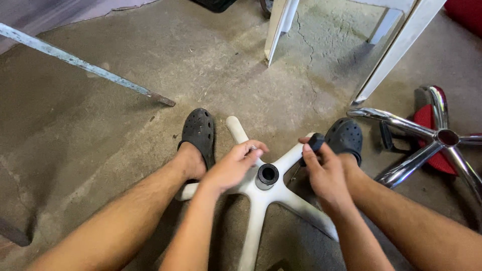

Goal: Repairing or disassembling office chair star bases using hand tools.

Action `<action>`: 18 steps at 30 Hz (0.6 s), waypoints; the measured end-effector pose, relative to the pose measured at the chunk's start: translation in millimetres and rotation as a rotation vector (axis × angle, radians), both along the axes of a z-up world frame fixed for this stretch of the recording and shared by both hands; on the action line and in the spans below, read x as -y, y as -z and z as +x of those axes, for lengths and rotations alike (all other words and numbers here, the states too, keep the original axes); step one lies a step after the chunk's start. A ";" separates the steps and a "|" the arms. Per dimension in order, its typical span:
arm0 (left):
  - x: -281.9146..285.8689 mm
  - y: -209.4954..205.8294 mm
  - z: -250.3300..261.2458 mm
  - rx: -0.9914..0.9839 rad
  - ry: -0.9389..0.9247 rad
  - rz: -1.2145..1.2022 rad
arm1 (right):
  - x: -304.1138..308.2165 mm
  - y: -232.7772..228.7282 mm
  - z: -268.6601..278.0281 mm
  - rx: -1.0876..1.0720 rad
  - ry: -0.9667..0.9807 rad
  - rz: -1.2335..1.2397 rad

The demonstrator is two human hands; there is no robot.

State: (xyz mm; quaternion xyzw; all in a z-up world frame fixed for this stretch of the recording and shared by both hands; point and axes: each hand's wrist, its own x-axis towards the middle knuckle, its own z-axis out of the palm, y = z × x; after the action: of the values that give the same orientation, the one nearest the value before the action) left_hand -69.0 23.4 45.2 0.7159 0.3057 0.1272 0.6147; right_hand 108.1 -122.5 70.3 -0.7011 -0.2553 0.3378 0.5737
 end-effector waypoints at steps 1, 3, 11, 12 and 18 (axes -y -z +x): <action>3.8 1.7 -0.8 -0.002 0.002 -0.001 | 5.9 -7.1 0.5 -0.002 0.002 -0.001; 10.3 5.1 0.5 0.338 -0.053 -0.143 | 17.1 -22.0 3.6 0.188 -0.018 -0.001; 10.2 -7.2 -0.4 0.464 -0.232 -0.189 | 24.3 -80.8 -1.2 -0.235 0.124 0.348; 10.8 -19.7 -1.8 0.384 -0.203 -0.079 | 25.8 -84.6 -4.0 -0.252 0.145 0.424; 22.9 -70.0 -1.8 0.333 -0.027 0.362 | 33.6 -90.6 -14.7 -0.126 0.122 0.479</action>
State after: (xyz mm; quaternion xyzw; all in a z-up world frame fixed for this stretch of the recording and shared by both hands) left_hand -70.8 0.5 115.1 0.7793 0.1817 0.3043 0.5167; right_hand 93.5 -156.0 160.8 -0.5369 -0.2490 0.2754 0.7575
